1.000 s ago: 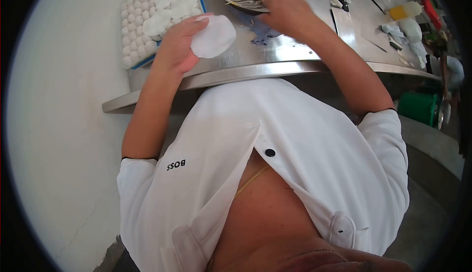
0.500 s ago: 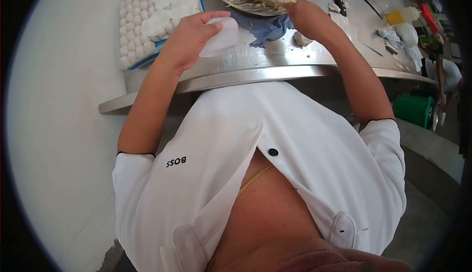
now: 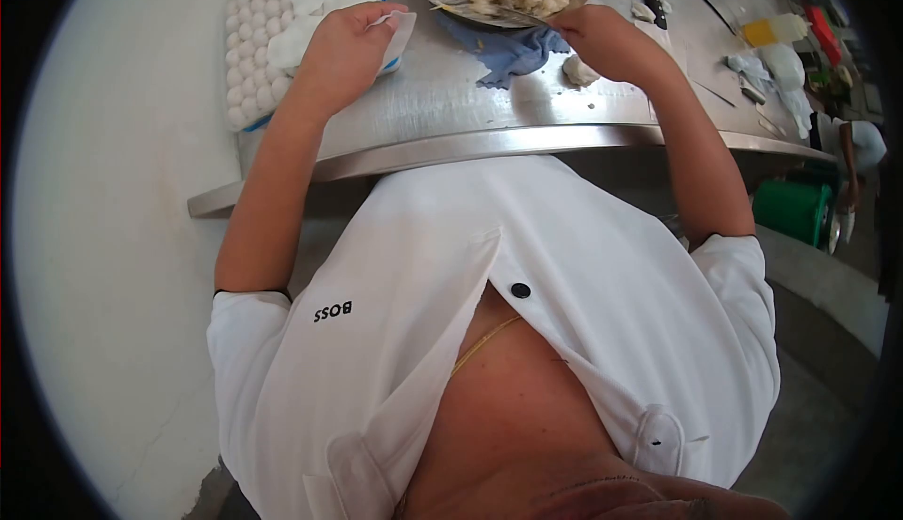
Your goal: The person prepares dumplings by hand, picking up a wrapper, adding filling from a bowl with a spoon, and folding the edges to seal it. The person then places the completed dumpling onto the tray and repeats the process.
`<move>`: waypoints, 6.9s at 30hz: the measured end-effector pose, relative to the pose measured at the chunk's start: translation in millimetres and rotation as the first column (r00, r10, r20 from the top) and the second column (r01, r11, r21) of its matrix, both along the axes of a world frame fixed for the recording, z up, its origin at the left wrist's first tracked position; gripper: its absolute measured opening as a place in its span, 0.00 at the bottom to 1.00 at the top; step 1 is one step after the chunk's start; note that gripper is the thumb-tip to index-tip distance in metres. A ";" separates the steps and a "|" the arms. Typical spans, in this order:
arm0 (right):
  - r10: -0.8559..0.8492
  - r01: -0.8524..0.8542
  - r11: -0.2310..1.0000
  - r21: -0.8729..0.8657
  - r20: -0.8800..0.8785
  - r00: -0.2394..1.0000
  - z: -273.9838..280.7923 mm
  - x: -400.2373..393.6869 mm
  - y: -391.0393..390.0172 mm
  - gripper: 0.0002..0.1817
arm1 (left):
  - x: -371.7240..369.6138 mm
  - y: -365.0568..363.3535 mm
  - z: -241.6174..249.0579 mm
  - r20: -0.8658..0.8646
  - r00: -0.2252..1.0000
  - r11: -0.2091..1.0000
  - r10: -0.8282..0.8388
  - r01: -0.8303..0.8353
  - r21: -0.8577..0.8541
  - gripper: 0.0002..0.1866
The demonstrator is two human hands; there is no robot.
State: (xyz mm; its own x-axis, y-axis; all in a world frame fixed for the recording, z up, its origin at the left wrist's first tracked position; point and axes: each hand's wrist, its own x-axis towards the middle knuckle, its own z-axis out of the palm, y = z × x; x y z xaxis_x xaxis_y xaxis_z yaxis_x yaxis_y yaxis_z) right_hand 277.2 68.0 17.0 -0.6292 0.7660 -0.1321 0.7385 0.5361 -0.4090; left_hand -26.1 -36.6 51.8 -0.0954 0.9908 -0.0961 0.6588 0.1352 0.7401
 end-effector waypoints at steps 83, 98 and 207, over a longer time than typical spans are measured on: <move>0.144 -0.006 0.975 0.220 -0.615 0.775 -27.0 -98.8 -17.8 0.10 | 37.5 41.7 -31.5 0.964 0.081 0.964 0.253 -0.104 -0.244 0.24; -0.319 0.000 0.888 -0.460 -0.615 0.721 -30.3 -91.2 3.5 0.15 | 29.9 44.7 -46.0 0.964 0.213 0.981 0.157 0.077 -0.177 0.24; 0.101 -0.060 0.994 0.095 -0.529 0.843 -30.3 -87.7 -6.0 0.08 | 35.9 38.0 -56.5 0.680 0.732 0.996 0.038 0.023 -0.081 0.16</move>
